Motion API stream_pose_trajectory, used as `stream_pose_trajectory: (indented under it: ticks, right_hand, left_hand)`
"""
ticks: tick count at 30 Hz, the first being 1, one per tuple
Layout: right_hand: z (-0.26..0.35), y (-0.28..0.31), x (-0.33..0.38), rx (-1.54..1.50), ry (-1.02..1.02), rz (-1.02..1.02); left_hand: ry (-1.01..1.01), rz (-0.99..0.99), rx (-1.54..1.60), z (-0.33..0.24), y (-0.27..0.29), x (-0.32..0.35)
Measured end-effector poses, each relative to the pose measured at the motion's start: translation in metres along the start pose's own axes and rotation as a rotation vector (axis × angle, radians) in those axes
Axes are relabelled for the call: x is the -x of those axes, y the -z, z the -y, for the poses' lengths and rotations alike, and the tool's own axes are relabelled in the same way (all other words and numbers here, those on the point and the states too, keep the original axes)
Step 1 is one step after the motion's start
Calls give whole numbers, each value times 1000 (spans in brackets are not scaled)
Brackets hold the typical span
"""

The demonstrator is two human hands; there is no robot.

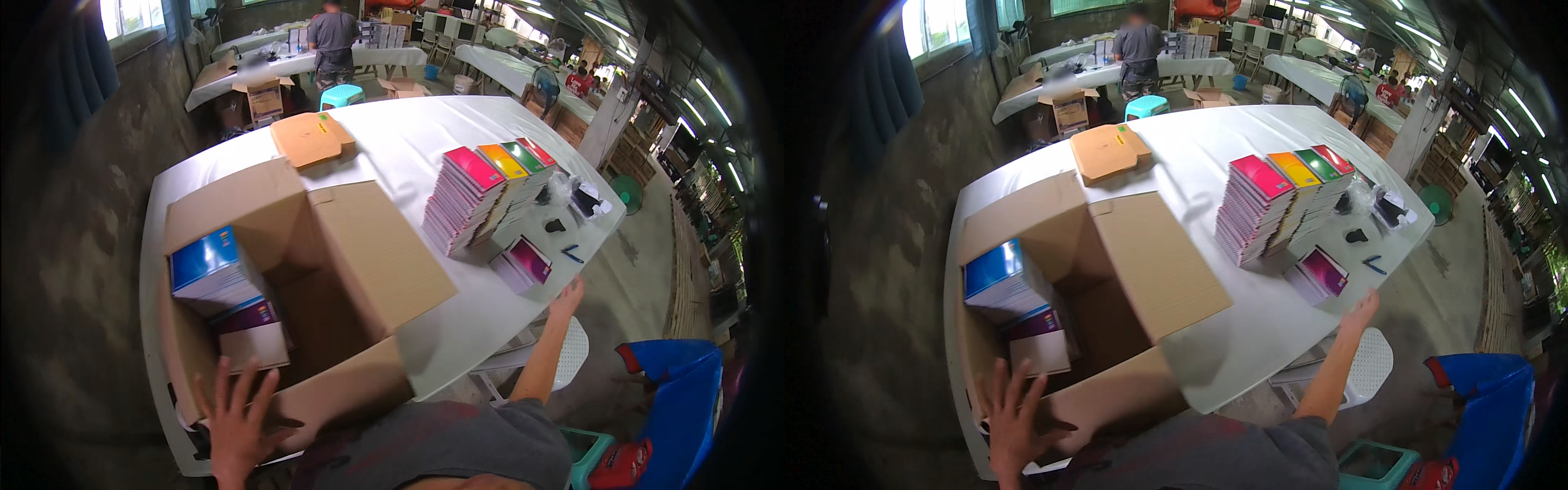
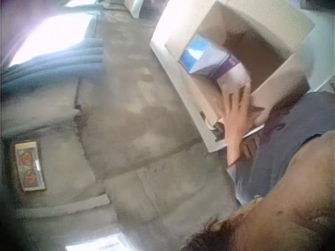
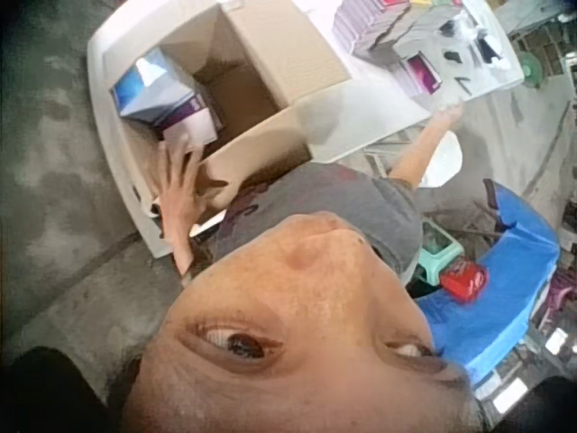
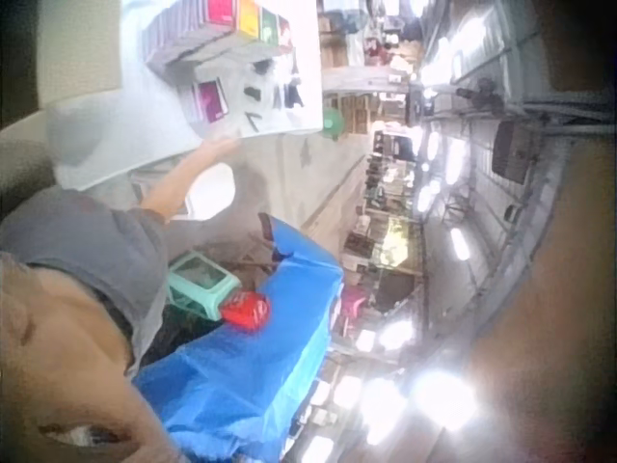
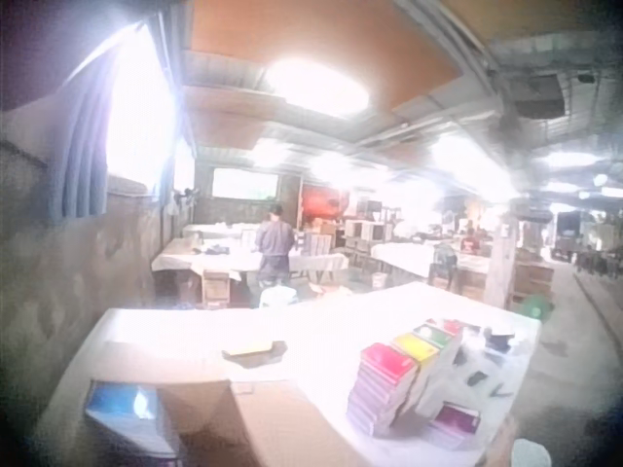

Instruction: The person uses a utility knife to trim the spiral binding of stacked notebooks on a table. After trimming, the person places the notebooks into a cardboard box and continues handling additional stacks.

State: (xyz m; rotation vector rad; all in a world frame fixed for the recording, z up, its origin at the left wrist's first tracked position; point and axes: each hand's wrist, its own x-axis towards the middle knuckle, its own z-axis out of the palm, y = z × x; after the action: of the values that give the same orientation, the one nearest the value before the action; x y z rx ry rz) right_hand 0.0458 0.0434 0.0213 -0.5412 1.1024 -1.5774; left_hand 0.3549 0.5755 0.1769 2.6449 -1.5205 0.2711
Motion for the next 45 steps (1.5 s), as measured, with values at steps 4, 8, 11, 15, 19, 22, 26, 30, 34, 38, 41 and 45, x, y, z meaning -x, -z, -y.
stream_pose_trajectory:
  ticks: [4, 8, 11, 15, 19, 22, 26, 30, 34, 38, 41, 45]
  right_hand:
    - [69, -82, 139, -194, 187, 578]
    - [57, -197, 294, 528, 71, 1489]
    - [3, -229, 370, 1255, -322, 1958]
    - [-85, -231, 403, 1782, -537, 1698]
    - [-160, -221, 371, 1594, -1004, 1709]
    - [-203, -191, 371, 1241, -1461, 1602]
    - [-194, -190, 421, 934, -1534, 1380]
    - [-177, -197, 398, 824, -1734, 1289]
    - [-166, -184, 397, 1042, -1577, 1420]
    - [-143, -206, 445, 1214, -1377, 1338]
    - [-140, -200, 444, 1183, -1244, 1441]
    - [-142, -202, 443, 1297, -1166, 1373]
  left_hand:
    - [86, -74, 283, 77, 2, 10]
    - [8, -101, 652, 102, -17, 5]
    - [-65, -128, 828, 110, -32, 6]
    - [-125, -138, 885, 120, -45, 12]
    - [-172, -90, 922, 125, -52, 12]
    - [-169, -18, 954, 128, -43, 9]
    - [-173, 3, 1073, 128, -51, 7]
    - [-227, -33, 1006, 130, -58, 5]
    - [-250, -61, 952, 128, -64, 5]
    - [-202, -86, 1028, 130, -59, 4]
    - [-190, -68, 1012, 131, -53, 9]
    - [-187, -93, 1017, 130, -57, 8]
